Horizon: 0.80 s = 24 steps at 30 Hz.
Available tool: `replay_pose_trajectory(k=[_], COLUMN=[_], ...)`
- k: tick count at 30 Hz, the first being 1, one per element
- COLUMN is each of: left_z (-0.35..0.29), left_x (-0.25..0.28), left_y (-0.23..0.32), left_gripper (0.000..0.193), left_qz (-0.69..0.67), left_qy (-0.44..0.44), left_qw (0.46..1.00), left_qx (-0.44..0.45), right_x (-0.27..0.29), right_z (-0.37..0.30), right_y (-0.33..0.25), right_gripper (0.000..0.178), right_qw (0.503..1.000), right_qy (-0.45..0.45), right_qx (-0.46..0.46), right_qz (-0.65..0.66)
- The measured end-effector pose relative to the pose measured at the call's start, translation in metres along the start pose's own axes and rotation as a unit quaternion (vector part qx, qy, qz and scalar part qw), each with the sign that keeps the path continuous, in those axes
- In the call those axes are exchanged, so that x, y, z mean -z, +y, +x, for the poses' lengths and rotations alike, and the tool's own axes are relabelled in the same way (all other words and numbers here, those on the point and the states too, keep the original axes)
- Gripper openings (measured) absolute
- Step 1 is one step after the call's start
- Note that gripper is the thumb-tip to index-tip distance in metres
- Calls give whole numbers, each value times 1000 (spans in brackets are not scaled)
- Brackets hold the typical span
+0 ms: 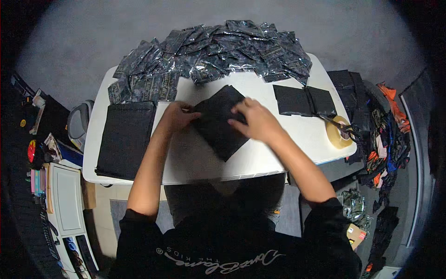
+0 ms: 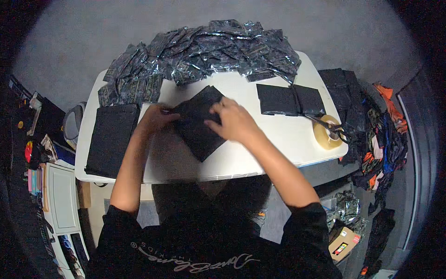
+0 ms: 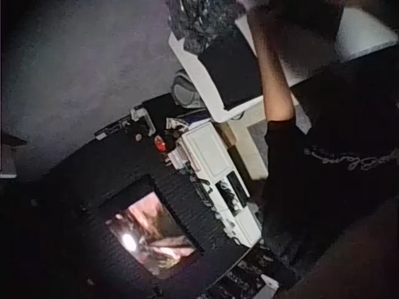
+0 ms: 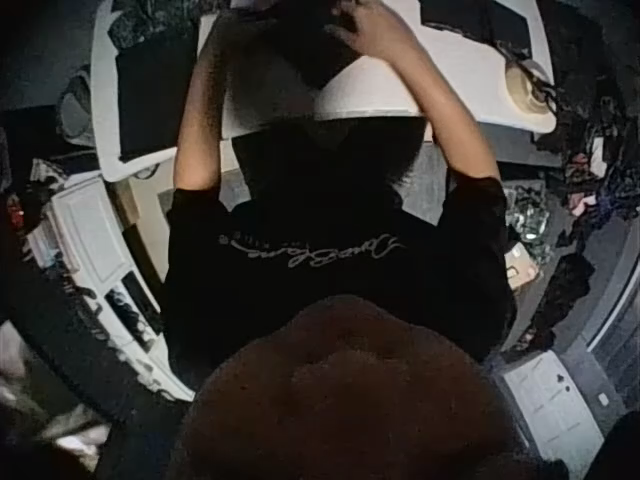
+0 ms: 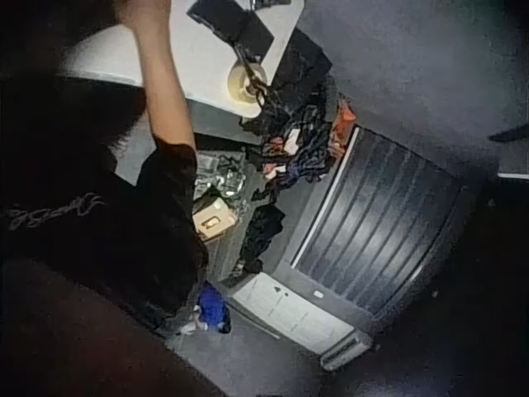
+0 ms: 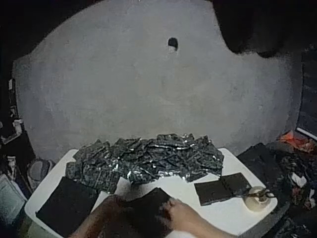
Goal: Packing items into a mailing pouch and sealing it.
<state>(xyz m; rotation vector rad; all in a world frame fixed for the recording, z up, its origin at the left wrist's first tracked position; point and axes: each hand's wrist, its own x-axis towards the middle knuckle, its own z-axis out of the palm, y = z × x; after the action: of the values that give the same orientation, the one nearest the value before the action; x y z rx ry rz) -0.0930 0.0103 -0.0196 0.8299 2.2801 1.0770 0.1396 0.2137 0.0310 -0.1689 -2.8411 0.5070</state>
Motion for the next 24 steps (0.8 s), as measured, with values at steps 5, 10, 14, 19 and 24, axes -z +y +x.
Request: replay_pose_trajectory(k=[5,10,14,19,24], left_z=[2,16,13,22,35], left_x=[-6,6,-1,9,-3], left_y=[13,-9,10,47,49], left_gripper=[34,22,25,45,46], left_qz=[-160,-206,-294,-5,24], left_qy=[-32,6,-5,-47,-72], left_qw=[987,978,955,998,997], left_qx=[-15,-22,25,47,-18], right_x=[-23,-24,-17,1,1], right_z=[96,147,145,127,110], right_y=[36,32,66,85,93], right_gripper=[68,57,27,35,46], right_qw=[966,973,978,975,982], right_qy=[-4,-132,-142,-149,-134], right_qx=[214,155,113,42,58], right_qz=[145,106,100,159,119])
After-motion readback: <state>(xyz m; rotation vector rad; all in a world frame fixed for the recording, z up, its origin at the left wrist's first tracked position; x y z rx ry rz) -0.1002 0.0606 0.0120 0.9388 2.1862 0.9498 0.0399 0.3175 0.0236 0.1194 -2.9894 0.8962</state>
